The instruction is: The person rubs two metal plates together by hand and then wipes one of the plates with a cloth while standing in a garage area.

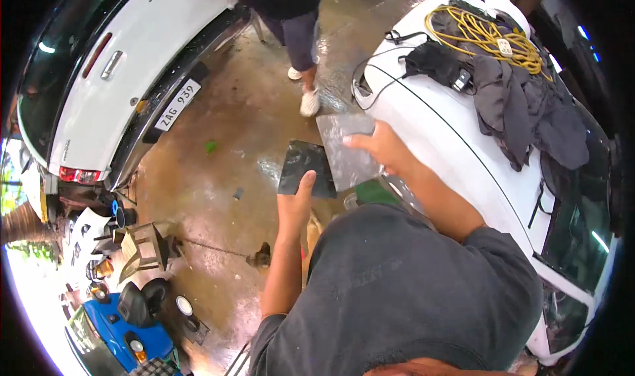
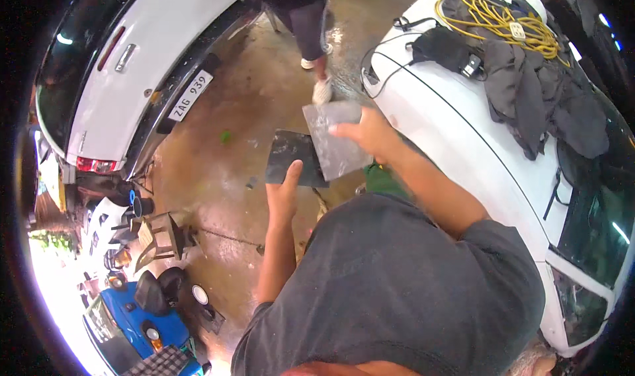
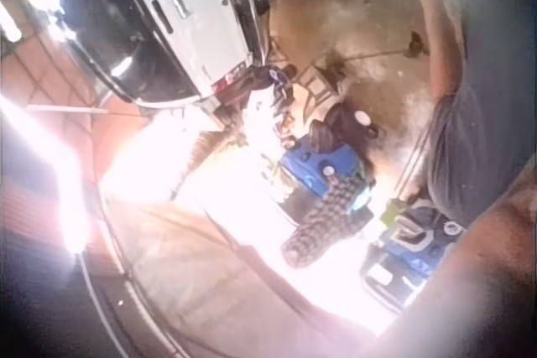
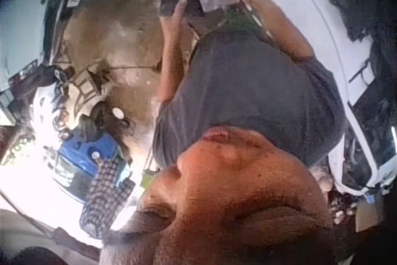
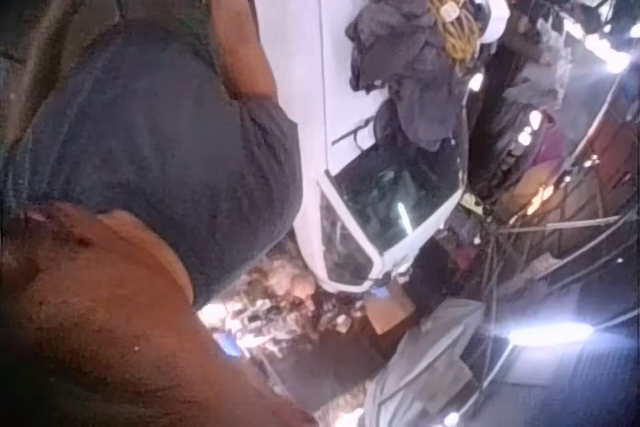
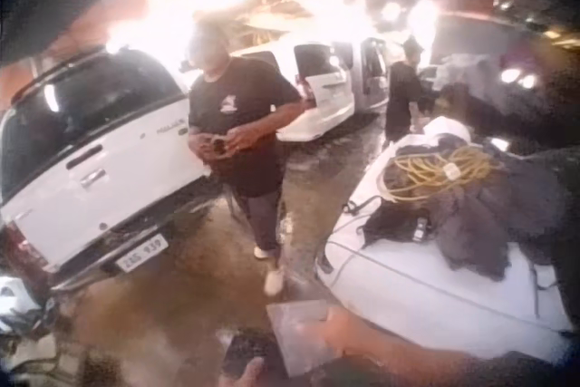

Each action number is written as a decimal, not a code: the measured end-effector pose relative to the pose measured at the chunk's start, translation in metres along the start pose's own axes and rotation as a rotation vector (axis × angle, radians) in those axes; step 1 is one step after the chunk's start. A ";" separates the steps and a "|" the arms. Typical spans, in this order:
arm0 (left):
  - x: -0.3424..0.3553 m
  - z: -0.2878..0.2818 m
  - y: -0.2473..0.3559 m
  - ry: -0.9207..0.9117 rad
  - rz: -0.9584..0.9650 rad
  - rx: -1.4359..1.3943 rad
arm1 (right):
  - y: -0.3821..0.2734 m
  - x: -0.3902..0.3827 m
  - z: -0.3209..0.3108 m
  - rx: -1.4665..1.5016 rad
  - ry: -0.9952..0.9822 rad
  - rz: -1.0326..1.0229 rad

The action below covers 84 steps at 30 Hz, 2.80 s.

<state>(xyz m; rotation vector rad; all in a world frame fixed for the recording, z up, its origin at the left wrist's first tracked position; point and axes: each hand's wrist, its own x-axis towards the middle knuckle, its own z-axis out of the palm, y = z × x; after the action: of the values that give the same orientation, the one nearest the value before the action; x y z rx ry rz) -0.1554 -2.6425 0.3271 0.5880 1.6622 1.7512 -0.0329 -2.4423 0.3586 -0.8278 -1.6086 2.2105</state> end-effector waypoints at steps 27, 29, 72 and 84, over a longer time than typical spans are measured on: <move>0.025 0.046 -0.017 -0.327 -0.085 0.311 | 0.033 -0.026 -0.033 -0.230 -0.053 -0.122; 0.038 0.046 -0.014 -0.404 -0.183 0.245 | 0.029 -0.013 -0.041 -0.366 -0.092 -0.058; 0.539 0.119 0.037 -1.040 -0.281 0.270 | -0.124 0.361 -0.157 -0.349 0.219 -0.017; 0.669 0.075 0.062 -1.602 -0.140 0.412 | -0.135 0.400 -0.014 -0.153 0.827 -0.008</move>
<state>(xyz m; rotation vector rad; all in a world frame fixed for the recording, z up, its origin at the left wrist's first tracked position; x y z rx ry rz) -0.5744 -2.1124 0.3229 1.4563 0.7523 0.3484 -0.3559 -2.1710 0.3692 -1.5071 -1.3303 1.4141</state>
